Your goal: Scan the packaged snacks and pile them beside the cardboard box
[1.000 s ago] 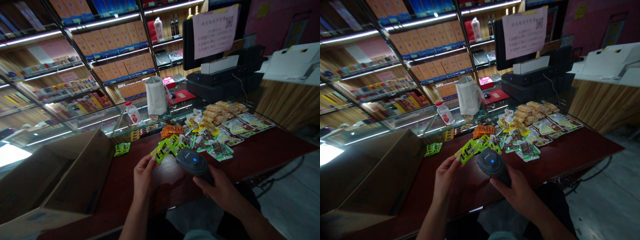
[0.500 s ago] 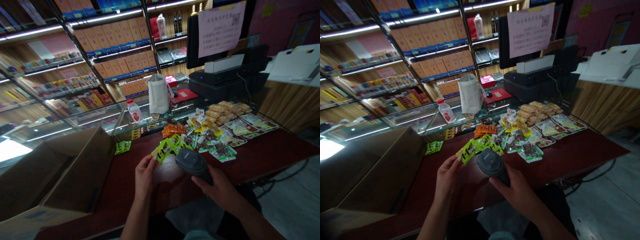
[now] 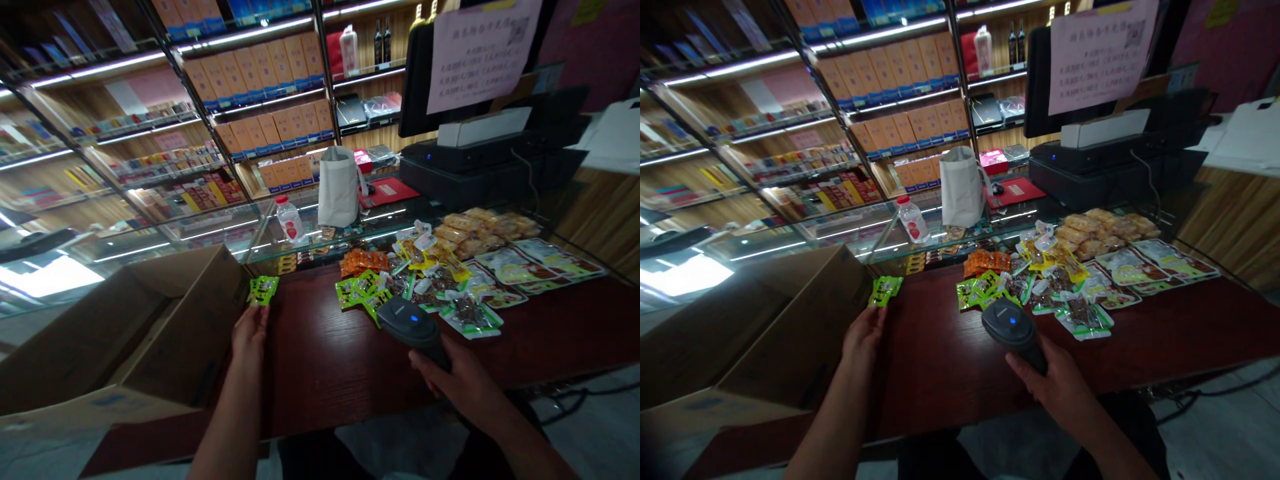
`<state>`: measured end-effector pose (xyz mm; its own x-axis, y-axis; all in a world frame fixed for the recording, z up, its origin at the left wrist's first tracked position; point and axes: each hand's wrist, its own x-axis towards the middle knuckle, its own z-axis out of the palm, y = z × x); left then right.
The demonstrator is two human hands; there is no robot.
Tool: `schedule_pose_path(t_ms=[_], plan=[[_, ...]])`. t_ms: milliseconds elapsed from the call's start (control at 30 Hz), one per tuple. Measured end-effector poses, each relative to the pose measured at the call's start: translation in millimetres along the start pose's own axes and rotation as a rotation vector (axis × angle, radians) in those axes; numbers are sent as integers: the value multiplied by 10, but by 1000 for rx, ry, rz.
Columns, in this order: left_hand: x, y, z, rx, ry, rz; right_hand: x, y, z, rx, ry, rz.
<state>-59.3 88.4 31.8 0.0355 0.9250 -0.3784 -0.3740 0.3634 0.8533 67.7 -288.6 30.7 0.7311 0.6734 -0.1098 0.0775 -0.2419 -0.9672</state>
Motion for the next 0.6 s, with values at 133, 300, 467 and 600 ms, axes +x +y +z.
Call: schedule_pose_path(t_ms=[133, 300, 467, 600], plan=[[400, 202, 143, 11, 90, -36, 0, 6, 11, -4, -6, 23], [676, 236, 269, 25, 116, -80, -7, 13, 20, -4, 2, 58], [775, 219, 300, 11, 125, -111, -46, 8, -11, -6, 0, 62], [740, 237, 290, 5, 106, -144, -75, 14, -33, 14, -6, 58]])
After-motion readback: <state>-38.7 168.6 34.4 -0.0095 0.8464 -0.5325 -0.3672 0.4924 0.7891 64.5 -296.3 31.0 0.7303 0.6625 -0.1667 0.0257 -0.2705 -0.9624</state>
